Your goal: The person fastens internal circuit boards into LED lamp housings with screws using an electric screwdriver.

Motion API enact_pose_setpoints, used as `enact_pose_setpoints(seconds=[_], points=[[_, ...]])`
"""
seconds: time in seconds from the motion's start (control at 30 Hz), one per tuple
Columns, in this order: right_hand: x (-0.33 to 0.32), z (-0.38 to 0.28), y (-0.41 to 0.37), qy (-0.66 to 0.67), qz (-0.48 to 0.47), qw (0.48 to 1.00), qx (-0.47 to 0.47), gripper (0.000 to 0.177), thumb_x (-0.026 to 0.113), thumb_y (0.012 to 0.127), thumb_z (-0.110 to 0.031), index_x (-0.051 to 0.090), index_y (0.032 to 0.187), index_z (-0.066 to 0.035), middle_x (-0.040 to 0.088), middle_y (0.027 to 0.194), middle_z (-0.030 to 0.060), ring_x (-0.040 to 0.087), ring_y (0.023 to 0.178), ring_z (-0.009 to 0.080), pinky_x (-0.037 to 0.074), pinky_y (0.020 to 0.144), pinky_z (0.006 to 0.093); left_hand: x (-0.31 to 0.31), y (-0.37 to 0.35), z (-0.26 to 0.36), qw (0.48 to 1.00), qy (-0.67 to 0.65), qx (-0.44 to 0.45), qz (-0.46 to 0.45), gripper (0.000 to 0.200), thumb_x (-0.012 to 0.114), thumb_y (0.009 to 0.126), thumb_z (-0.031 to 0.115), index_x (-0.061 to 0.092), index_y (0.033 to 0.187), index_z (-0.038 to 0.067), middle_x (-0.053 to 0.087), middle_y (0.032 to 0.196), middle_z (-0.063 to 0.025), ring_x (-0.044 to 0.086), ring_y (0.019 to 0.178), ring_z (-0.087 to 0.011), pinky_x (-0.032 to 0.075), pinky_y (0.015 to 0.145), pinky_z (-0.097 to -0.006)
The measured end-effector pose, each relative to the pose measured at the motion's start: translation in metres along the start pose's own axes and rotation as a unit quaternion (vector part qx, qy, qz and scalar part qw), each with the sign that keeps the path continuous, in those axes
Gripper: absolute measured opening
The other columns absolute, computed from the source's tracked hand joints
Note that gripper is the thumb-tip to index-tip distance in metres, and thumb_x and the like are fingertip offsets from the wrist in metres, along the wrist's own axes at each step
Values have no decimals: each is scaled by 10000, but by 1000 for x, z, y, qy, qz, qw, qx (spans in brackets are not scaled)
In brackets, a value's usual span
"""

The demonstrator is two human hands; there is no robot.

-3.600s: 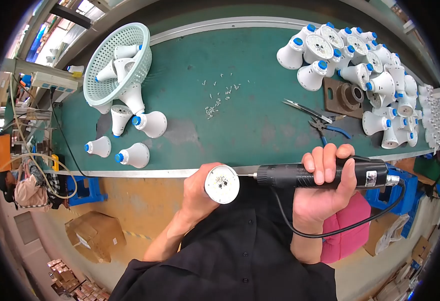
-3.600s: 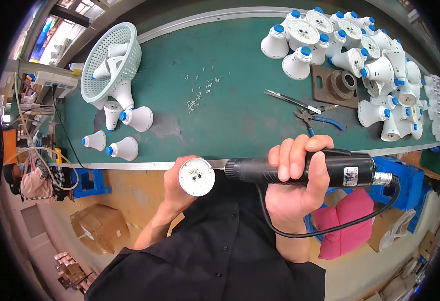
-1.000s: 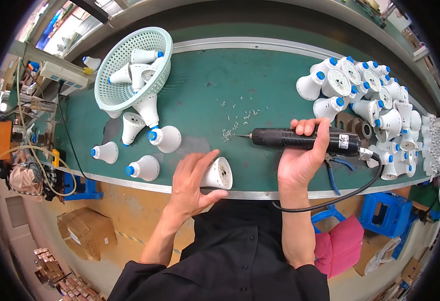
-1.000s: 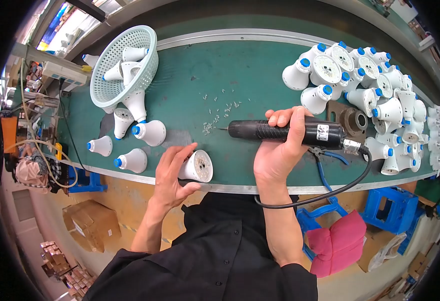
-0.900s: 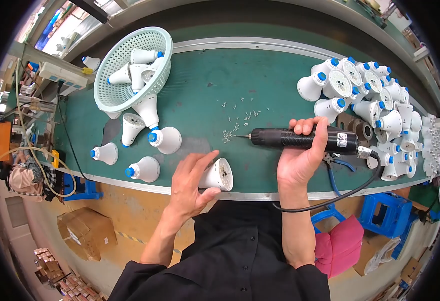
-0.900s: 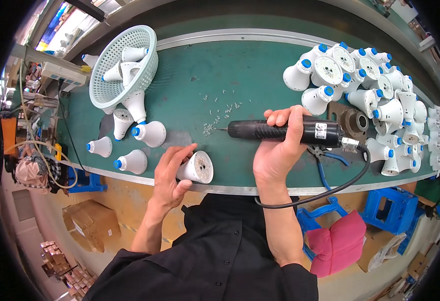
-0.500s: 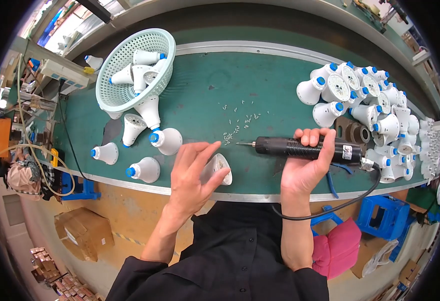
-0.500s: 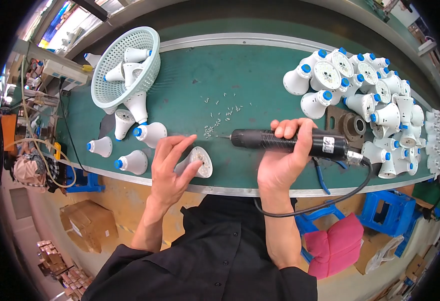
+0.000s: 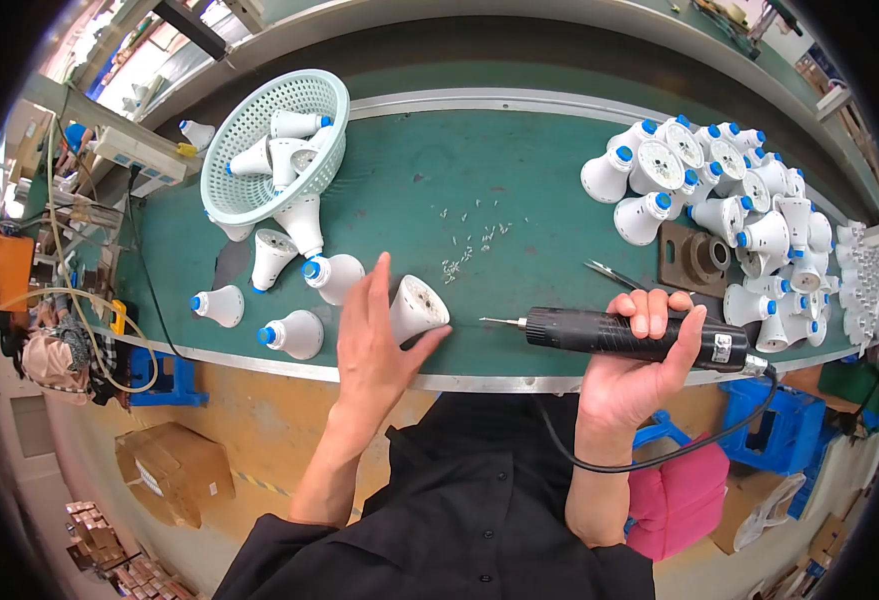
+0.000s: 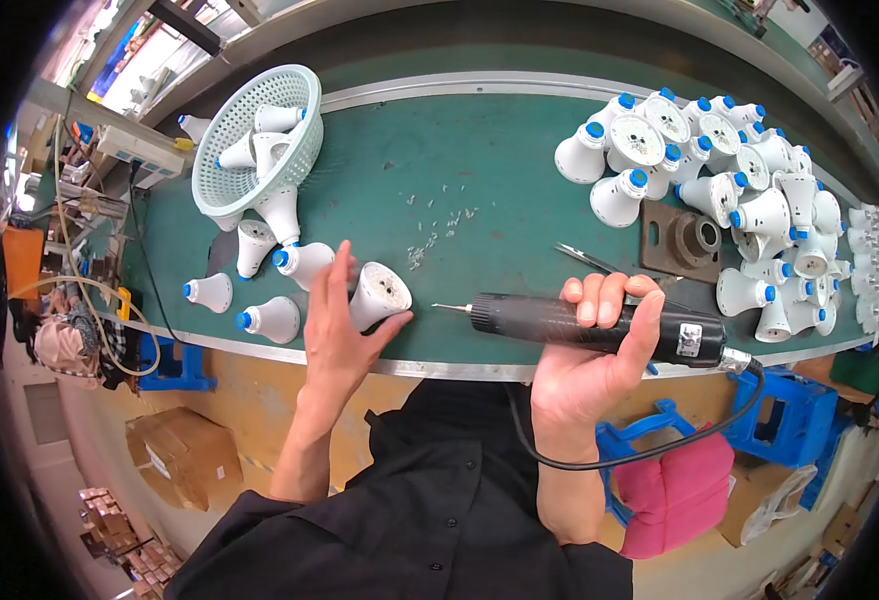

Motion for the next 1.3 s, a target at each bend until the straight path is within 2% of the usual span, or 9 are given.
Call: enact_pose_setpoints(seconds=[0.03, 0.17, 0.27, 0.37, 0.53, 0.67, 0.83, 0.93, 1.3], points=[[0, -1, -1, 3, 3, 1000, 0, 251, 641, 995, -362, 558, 978, -125, 444, 742, -22, 449, 713, 110, 411, 804, 315, 10, -4, -14, 999, 7, -39, -31, 908, 911, 681, 167, 460, 1459, 44, 583, 1252, -179, 566, 1173, -355, 462, 1009, -432], [-1, -8, -4, 20, -11, 1000, 5, 245, 622, 1008, -354, 571, 979, -115, 436, 737, -25, 438, 705, 102, 416, 787, 303, 10, -14, -19, 998, -49, 4, -28, 886, 874, 696, 70, 430, 1461, 26, 626, 1120, -154, 635, 1054, -297, 515, 942, -394], [1, -14, -8, 53, -23, 998, 13, 242, 592, 1027, -347, 583, 991, -108, 427, 729, -29, 430, 689, 94, 417, 767, 291, 12, -29, -20, 955, -274, -82, -75, 795, 883, 696, 54, 470, 1374, 18, 635, 1073, -97, 649, 1001, -206, 529, 893, -331], [6, -19, -18, 59, -50, 997, 28, 242, 584, 1029, -348, 582, 990, -110, 430, 728, -34, 429, 676, 92, 410, 746, 290, 24, -51, -13, 936, -311, -102, -131, 711, 915, 692, 79, 497, 1265, 23, 639, 1041, -48, 636, 984, -137, 516, 867, -276], [13, -21, -33, -6, -128, 991, 38, 251, 563, 1026, -367, 531, 1072, -122, 448, 720, -37, 438, 625, 86, 412, 706, 290, 28, -68, 8, 957, -254, 0, -137, 531, 954, 669, 131, 612, 1059, 20, 675, 936, -71, 683, 817, -169, 555, 759, -288], [16, -19, -39, -40, -161, 986, 32, 248, 565, 1019, -355, 513, 1076, -120, 479, 722, -25, 467, 615, 97, 416, 656, 291, 28, -71, 15, 951, -282, 9, -124, 540, 943, 673, 124, 638, 1104, 13, 714, 1005, -82, 716, 875, -174, 563, 765, -294], [23, -15, -41, -51, -168, 984, 42, 248, 578, 1026, -357, 515, 1035, -117, 431, 704, -50, 423, 629, 68, 385, 687, 266, 24, -70, 20, 952, -275, 31, -135, 525, 870, 681, 27, 640, 1153, 21, 716, 1081, -100, 729, 928, -235, 568, 793, -314], [23, -12, -41, -55, -166, 984, 44, 249, 576, 1027, -358, 515, 1038, -116, 432, 706, -48, 424, 630, 71, 386, 691, 272, 21, -66, 26, 945, -292, 20, -145, 467, 804, 712, -42, 640, 1144, 23, 719, 1080, -115, 725, 938, -273, 576, 806, -333], [13, -8, -40, -76, -158, 983, 47, 234, 583, 1007, -335, 513, 1076, -124, 481, 725, -20, 472, 619, 110, 429, 682, 328, 23, -67, 26, 947, -283, 25, -150, 430, 806, 712, -31, 658, 1112, 31, 721, 1048, -114, 724, 907, -275, 574, 780, -334]])
Point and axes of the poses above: each hand's wrist, its own y-axis towards the middle knuckle, its own x-axis out of the palm, z = x × y, the point moved 8 cm from there along y, towards the middle knuckle
